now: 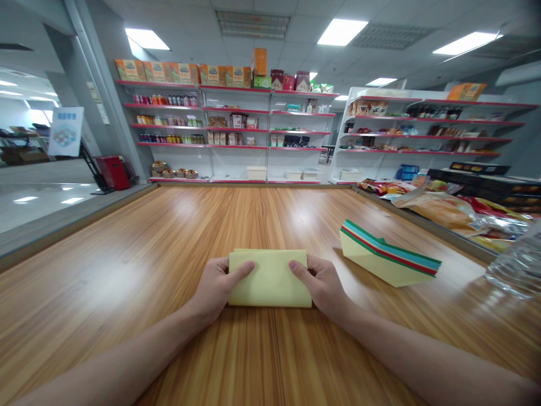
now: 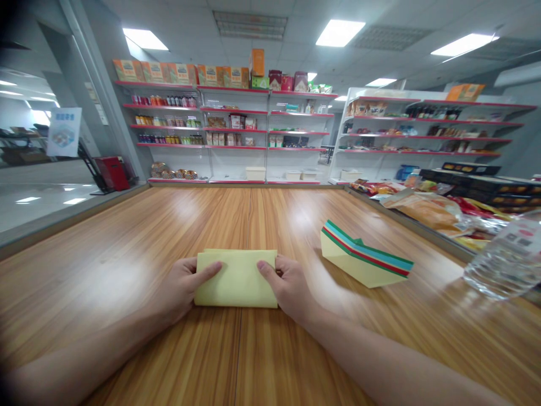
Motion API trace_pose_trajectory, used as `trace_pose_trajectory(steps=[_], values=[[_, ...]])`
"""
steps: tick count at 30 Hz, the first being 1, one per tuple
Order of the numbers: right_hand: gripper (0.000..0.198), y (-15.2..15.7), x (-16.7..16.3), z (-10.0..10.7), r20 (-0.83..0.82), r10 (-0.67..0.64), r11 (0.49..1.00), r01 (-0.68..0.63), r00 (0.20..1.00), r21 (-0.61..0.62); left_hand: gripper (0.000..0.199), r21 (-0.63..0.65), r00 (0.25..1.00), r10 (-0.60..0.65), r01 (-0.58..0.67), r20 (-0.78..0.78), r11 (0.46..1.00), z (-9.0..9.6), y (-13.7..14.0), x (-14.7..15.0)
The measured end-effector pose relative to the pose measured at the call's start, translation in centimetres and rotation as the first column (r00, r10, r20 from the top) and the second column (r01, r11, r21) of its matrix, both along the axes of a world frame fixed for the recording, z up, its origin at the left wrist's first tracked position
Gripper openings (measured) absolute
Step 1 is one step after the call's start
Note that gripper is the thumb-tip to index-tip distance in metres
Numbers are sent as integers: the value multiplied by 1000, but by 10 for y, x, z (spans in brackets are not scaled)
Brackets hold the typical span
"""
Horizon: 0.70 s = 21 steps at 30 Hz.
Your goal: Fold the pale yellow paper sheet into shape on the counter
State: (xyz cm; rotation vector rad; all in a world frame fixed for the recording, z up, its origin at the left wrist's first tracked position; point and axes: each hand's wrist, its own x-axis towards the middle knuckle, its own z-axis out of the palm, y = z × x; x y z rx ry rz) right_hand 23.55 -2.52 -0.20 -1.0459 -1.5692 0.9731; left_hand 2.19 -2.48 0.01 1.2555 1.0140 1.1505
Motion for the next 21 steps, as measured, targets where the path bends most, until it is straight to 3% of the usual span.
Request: trace_pose_trajectory(steps=[11,21], values=[[26,-2,-1,4,99,-23,987,8,995,158,37,23,985,144,-143,-90,989,7,-4,4],[21,-3,-3,3,43,-139,978,130,989,164,37,110,958,208,-189,-199,976,5,-4,0]])
